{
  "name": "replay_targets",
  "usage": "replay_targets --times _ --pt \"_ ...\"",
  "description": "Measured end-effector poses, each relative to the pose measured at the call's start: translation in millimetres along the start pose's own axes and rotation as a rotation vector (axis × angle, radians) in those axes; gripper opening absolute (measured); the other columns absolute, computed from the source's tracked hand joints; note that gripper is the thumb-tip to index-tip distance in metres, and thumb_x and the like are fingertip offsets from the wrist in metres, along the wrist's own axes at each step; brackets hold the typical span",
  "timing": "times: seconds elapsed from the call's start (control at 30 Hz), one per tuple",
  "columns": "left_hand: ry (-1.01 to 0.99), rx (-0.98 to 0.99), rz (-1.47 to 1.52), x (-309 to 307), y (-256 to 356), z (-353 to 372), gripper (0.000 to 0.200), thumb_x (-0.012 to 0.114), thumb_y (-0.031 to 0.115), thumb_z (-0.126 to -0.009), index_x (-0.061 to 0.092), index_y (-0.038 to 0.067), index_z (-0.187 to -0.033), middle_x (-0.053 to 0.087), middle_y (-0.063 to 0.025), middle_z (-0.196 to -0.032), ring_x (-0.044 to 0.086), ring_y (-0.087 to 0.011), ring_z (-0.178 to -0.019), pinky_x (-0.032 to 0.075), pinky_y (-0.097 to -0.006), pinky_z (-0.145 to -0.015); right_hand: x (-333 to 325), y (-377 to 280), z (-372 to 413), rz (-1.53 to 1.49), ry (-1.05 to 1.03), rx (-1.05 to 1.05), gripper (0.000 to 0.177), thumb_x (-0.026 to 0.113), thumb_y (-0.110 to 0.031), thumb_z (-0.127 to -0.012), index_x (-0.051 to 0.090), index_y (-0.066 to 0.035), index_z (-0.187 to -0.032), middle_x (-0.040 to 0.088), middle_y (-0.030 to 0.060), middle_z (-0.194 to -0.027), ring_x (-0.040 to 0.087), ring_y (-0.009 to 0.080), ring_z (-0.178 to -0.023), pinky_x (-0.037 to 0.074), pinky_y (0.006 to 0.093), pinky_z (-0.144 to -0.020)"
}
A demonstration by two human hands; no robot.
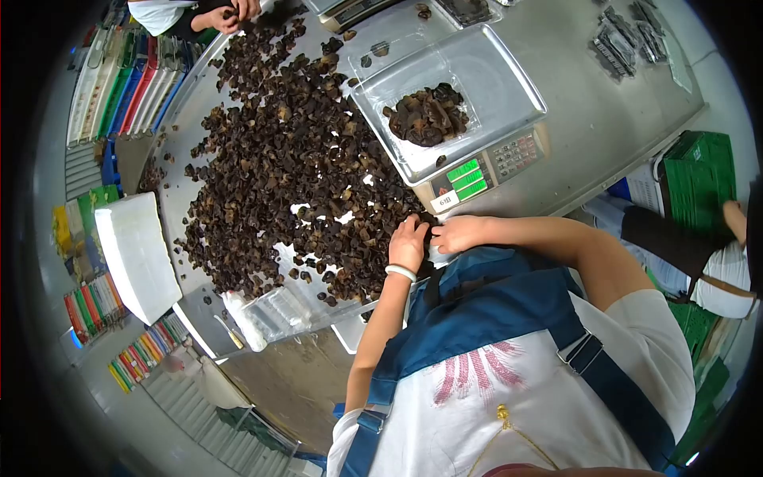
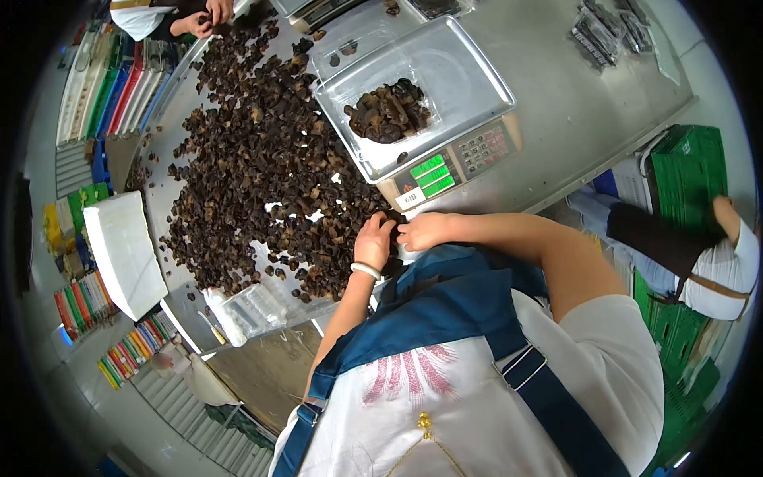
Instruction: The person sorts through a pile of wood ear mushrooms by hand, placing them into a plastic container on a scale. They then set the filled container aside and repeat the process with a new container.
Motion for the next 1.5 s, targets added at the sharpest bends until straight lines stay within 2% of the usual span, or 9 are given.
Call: replay_targets --times 0.07,0.27,0.43,0.5,0.7,1.07,1.3,1.37,1.5 --pt "0.047 -0.057 0.038 3.1 -12.3 2.6 0.017 0.067 0.001 -0.083 0.072 0.006 -0.099 0.066 -0.0125 -0.108 0.067 -0.0346 -0.095 0.056 -0.0438 -0.082 7.2 0.7 -5.8 -0.11 -0.155 0.09 0.008 0.061 -0.018 -0.088 0.064 -0.011 -0.091 0.06 0.0061 -0.097 0.063 0.0245 -0.099 0.058 0.0376 -0.073" --pt "0.164 -0.194 0.318 -23.2 -32.0 0.0 0.01 0.072 -0.005 -0.085 0.066 0.0 -0.092 0.067 -0.014 -0.1 0.067 -0.0347 -0.083 0.055 -0.0399 -0.072 -119.8 39.8 18.9 -0.232 0.542 0.401 0.018 0.065 -0.017 -0.092 0.065 -0.011 -0.108 0.063 0.0089 -0.104 0.063 0.0295 -0.098 0.055 0.0425 -0.083" --pt "0.418 -0.436 0.514 -76.3 -44.4 -56.9 0.007 0.07 0.001 -0.094 0.07 0.001 -0.102 0.07 -0.005 -0.091 0.065 -0.0124 -0.081 0.052 -0.0273 -0.074 -214.7 106.6 63.1 -0.199 1.157 0.909 0.035 0.079 -0.009 -0.086 0.061 -0.005 -0.116 0.068 0.0117 -0.117 0.068 0.0269 -0.105 0.055 0.0366 -0.088" --pt "0.543 -0.344 0.674 -92.3 -52.7 -99.4 0.01 0.069 0.004 -0.097 0.069 -0.001 -0.106 0.07 -0.0012 -0.094 0.062 -0.0091 -0.082 0.051 -0.025 -0.075 -215.6 123.9 55.8 0.018 0.866 0.835 0.032 0.076 -0.008 -0.089 0.062 -0.005 -0.117 0.068 0.0119 -0.119 0.067 0.0277 -0.108 0.055 0.0366 -0.089" --pt "0.707 -0.361 0.947 -151.8 -68.1 -182.5 0.016 0.069 0.006 -0.098 0.07 0.001 -0.114 0.071 -0.0032 -0.101 0.066 -0.0113 -0.09 0.054 -0.0256 -0.081 -226.3 113.3 111.4 -0.165 1.136 0.978 0.016 0.071 -0.004 -0.09 0.069 -0.004 -0.105 0.071 0.0107 -0.115 0.066 0.0311 -0.107 0.054 0.0399 -0.09" --pt "0.632 -0.548 1.042 -140.8 -107.1 -168.1 0.013 0.068 0.008 -0.099 0.071 0.001 -0.11 0.07 -0.0007 -0.091 0.063 -0.0088 -0.08 0.051 -0.0241 -0.074 -177.7 112.5 175.9 -0.222 1.007 1.245 0.021 0.068 -0.003 -0.091 0.07 -0.005 -0.112 0.07 0.0088 -0.114 0.067 0.0285 -0.102 0.055 0.037 -0.087" --pt "0.518 -0.223 0.527 -130.8 -8.4 -149.8 0.006 0.075 0.008 -0.091 0.075 0.002 -0.088 0.073 -0.0071 -0.084 0.065 -0.0175 -0.07 0.052 -0.0312 -0.066 -187.7 185.4 141.5 0.201 0.74 1.054 0.028 0.071 -0.008 -0.09 0.067 -0.006 -0.117 0.069 0.0095 -0.114 0.066 0.0327 -0.1 0.055 0.0407 -0.089" --pt "0.458 0.053 0.217 -105.9 36.8 -140.4 0.007 0.077 0.012 -0.088 0.075 0.005 -0.086 0.072 -0.0114 -0.079 0.069 -0.029 -0.068 0.056 -0.0396 -0.065 -187.2 193.7 141.7 -0.081 0.801 1.216 0.029 0.072 -0.008 -0.089 0.066 -0.006 -0.118 0.068 0.0095 -0.112 0.066 0.0331 -0.099 0.055 0.0406 -0.09" --pt "0.311 -0.067 -0.098 -58.1 60.8 -137.2 0.017 0.079 0.022 -0.086 0.075 0.007 -0.093 0.07 -0.0111 -0.078 0.07 -0.0304 -0.071 0.057 -0.0405 -0.063 -217.8 166.3 117.4 -0.275 1.166 1.145 0.031 0.075 -0.006 -0.087 0.066 -0.004 -0.117 0.069 0.0111 -0.113 0.066 0.0283 -0.087 0.055 0.0327 -0.08"
Point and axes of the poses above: each hand's wrist, its own z-axis away from the middle knuckle, its own x-axis out of the palm, y = z × x, the point moved 5 cm from there along -z, towards the middle knuckle
